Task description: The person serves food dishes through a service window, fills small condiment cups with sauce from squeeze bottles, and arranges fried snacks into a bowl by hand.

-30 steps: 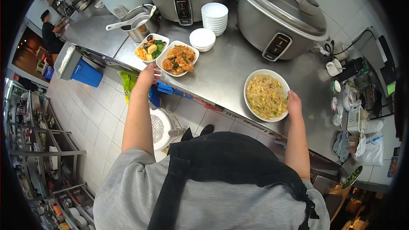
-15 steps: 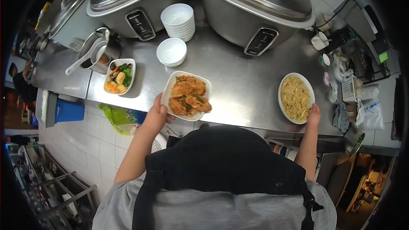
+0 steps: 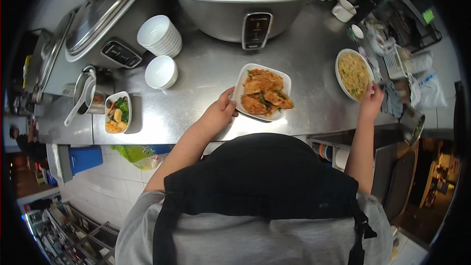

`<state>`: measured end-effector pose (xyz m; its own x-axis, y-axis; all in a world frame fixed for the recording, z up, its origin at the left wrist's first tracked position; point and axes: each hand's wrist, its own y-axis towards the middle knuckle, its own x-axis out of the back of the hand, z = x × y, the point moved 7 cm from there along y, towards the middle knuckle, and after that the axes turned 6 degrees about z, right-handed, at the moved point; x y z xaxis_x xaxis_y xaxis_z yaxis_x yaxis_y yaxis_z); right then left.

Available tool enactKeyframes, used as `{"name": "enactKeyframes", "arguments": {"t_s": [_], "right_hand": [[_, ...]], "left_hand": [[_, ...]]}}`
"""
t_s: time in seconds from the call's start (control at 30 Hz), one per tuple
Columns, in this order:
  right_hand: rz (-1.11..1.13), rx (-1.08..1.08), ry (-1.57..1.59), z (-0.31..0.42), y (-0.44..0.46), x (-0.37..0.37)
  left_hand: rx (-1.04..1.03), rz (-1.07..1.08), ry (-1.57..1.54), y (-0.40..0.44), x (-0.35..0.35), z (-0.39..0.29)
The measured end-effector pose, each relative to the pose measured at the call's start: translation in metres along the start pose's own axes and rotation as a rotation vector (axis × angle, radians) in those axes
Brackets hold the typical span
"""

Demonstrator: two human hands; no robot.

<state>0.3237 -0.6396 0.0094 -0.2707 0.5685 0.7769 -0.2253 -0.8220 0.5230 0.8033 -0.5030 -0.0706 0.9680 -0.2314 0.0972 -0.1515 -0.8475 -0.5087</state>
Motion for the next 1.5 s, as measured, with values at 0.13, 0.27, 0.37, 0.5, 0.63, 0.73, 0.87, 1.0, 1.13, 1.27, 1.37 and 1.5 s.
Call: {"name": "enactKeyframes", "arguments": {"t_s": [0.13,0.27,0.37,0.5,0.63,0.73,0.87,1.0,1.13,1.27,1.37,1.5], "right_hand": [[0.885,-0.327,0.833,0.079,-0.096,-0.065],[1.208,-0.570,1.207,0.166,-0.154,-0.061],[1.167,-0.448,1.271,0.170,-0.154,-0.082],[1.190,-0.244,1.184,0.176,-0.135,-0.090],[1.185,-0.127,1.224,0.197,-0.120,-0.089],[1.203,0.115,0.868,0.212,-0.115,-0.092],[1.030,0.336,0.714,0.238,-0.105,-0.066],[1.011,0.343,0.711,0.234,-0.105,-0.065],[0.855,0.303,0.656,0.226,-0.071,-0.063],[0.871,0.271,0.588,0.224,-0.055,-0.098],[0.923,0.318,0.436,0.239,-0.060,-0.103],[0.670,0.208,0.437,0.235,-0.048,-0.075]], "left_hand": [[-0.284,-0.078,0.136,-0.008,0.027,-0.010],[-0.244,0.023,0.202,-0.021,0.023,-0.033],[-0.352,0.054,0.337,-0.015,0.011,-0.041],[-0.521,-0.020,0.513,-0.007,0.012,-0.052],[-0.501,-0.017,0.626,-0.004,0.013,-0.059],[-0.491,-0.029,0.688,-0.001,0.013,-0.060],[-0.491,-0.050,0.721,0.000,0.011,-0.062],[-0.484,-0.122,0.753,-0.002,0.009,-0.065],[-0.581,-0.175,0.711,-0.006,0.014,-0.070],[-0.557,-0.088,0.498,-0.001,0.019,-0.069],[-0.463,-0.115,0.386,0.004,0.029,-0.054],[-0.432,-0.145,0.373,0.001,0.041,-0.046]]}}
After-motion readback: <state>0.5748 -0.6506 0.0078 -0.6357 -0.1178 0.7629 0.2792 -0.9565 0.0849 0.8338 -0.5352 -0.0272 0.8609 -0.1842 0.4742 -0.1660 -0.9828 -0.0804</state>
